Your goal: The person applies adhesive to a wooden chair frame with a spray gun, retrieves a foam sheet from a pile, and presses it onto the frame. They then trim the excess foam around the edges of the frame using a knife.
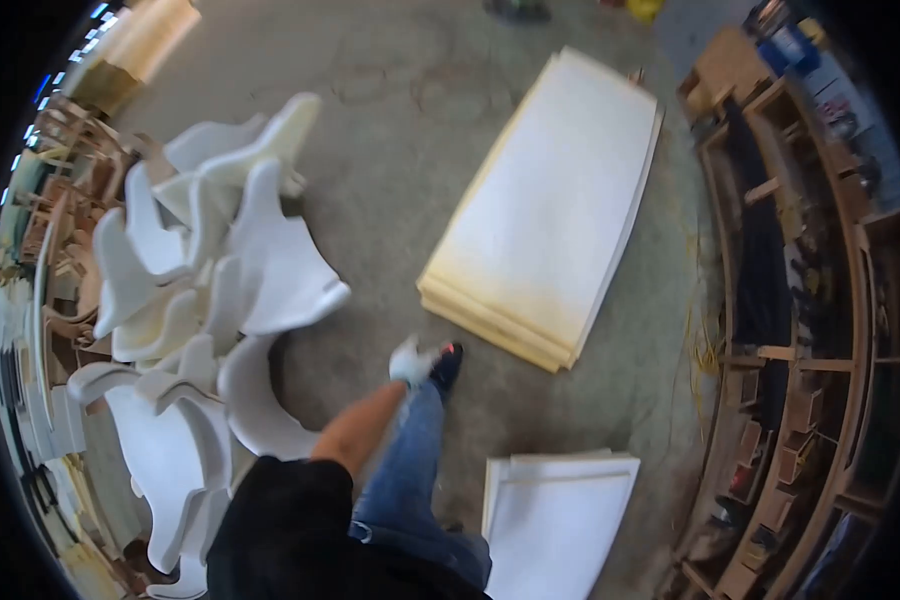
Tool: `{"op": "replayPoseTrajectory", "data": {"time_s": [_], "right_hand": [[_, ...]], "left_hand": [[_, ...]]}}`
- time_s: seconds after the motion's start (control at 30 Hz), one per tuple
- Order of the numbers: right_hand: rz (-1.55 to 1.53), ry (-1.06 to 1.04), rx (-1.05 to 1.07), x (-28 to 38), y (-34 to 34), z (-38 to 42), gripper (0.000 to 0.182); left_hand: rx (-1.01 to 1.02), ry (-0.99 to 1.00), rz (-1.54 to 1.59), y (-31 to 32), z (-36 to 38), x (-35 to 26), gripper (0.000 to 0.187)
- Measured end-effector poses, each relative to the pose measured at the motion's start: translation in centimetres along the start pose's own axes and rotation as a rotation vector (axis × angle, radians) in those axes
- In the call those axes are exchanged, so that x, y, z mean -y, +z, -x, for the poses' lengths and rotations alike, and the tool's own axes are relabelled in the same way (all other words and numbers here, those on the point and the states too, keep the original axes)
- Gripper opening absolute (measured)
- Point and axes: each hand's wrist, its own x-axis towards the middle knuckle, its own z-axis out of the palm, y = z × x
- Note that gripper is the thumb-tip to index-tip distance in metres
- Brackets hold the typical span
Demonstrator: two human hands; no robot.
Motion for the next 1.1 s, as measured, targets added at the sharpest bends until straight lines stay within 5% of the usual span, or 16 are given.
{"op": "replayPoseTrajectory", "data": {"time_s": [0.1,0.33,0.47,0.5,0.6,0.73,0.8,0.83,0.87,0.9,0.93,1.0,1.1], "right_hand": [[-0.022,0.173,0.038,5.4,1.9,2.9,0.049],[0.012,0.401,0.060,12.1,2.8,4.5,0.053],[0.036,0.454,0.079,14.0,2.5,5.6,0.055],[0.042,0.450,0.087,14.5,2.5,5.3,0.056],[0.048,0.409,0.122,16.0,2.6,4.4,0.057],[0.091,0.137,0.199,20.7,3.3,-0.3,0.060],[0.528,-0.586,0.032,28.6,5.6,-5.8,0.032],[0.429,-0.454,-0.010,37.1,7.5,-7.2,0.034],[0.870,-0.795,-0.029,43.8,8.1,-9.2,0.042],[0.251,-0.449,-0.045,55.9,10.3,-7.5,0.053],[0.116,-0.671,-0.071,62.9,11.6,-8.0,0.068],[0.230,-0.920,-0.137,74.6,12.2,-10.6,0.097],[0.523,-0.710,-0.252,88.3,12.7,-5.8,0.089]], "left_hand": [[-0.089,0.006,-0.118,4.5,-14.2,0.7,0.088],[-0.090,-0.249,-0.365,9.8,-31.1,-1.4,0.108],[-0.095,-0.225,-0.597,11.0,-32.6,-1.1,0.068],[-0.238,-0.127,-0.660,11.3,-31.8,-1.5,0.043],[-0.300,0.015,-0.674,10.6,-30.7,-2.2,0.035],[-0.142,0.171,-0.147,10.2,-28.6,-5.5,0.013],[-0.070,0.379,-0.039,10.1,-26.3,-8.9,0.012],[-0.012,0.420,0.023,8.6,-24.0,-12.5,0.013],[0.034,0.444,0.068,7.9,-21.9,-15.2,0.013],[0.070,0.467,0.107,8.0,-20.2,-17.5,0.014],[0.106,0.506,0.171,7.6,-18.5,-19.7,0.015],[0.218,0.529,0.239,5.2,-14.8,-25.6,0.015],[0.239,0.646,0.373,4.3,-9.8,-32.2,0.014]]}}
